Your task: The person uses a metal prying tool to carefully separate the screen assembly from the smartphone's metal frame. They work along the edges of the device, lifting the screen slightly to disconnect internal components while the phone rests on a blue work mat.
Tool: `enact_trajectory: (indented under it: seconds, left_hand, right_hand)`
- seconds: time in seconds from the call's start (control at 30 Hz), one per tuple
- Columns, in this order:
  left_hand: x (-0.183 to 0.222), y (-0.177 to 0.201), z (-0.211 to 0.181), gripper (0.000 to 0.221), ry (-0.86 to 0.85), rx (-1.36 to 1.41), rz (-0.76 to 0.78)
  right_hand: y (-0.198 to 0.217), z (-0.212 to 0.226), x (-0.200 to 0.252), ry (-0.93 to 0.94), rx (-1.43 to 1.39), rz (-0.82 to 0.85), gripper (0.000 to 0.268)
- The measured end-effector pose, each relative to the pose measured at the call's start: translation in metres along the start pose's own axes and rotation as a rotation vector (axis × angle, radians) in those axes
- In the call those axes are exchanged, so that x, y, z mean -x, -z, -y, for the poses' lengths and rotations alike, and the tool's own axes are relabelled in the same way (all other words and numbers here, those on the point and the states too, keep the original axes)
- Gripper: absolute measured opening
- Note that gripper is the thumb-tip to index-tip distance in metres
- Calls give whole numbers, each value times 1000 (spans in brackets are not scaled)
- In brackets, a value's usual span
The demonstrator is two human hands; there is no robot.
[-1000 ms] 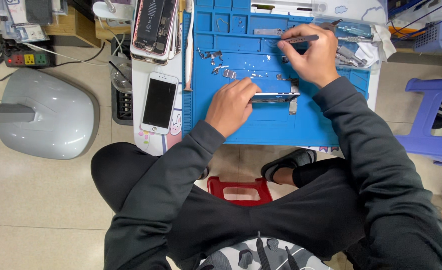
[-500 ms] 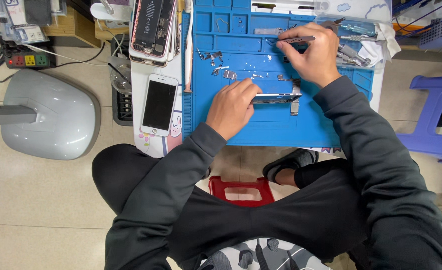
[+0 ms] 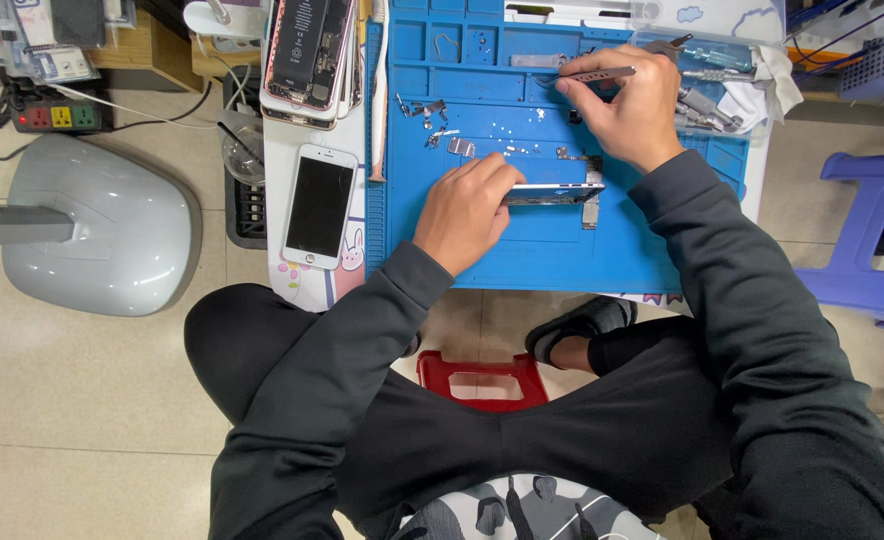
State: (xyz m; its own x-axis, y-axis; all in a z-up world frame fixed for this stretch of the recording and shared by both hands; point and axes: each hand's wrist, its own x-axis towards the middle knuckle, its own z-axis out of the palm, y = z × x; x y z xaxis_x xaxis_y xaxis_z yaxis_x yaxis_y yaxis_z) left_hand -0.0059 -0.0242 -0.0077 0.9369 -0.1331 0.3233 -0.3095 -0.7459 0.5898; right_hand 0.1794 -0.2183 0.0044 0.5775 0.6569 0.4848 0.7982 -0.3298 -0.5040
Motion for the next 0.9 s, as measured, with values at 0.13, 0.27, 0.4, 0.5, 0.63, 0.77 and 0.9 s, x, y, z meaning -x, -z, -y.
enact_trajectory:
  seconds: [0.13,0.27,0.4,0.5,0.63,0.77,0.9]
  left_hand:
    - [1,-1,0,33,-2,-6,-1]
    - [1,0,0,34,-6,-1,-7]
    - [0,-1,1,35,11,4,4]
    - [-1,2,-2,37,4,28,-10]
    - [-2,5,-2,42,56,22,50]
    - [-3,5,-10,53,168,159,56]
    - [-7,1,-16,46,255,310,-56]
  right_hand:
    - [-1,-4,2,5,21,1,6]
    - [-2,-5,4,11,17,4,6]
    - [-1,-3,2,-4,11,10,6]
    - [-1,-4,2,-2,-10,8,6]
    - [7,10,-3,-17,-97,24,7]
    - [18,26,-1,-19,-159,55,12]
    - [37,63,1,-124,-280,38,16]
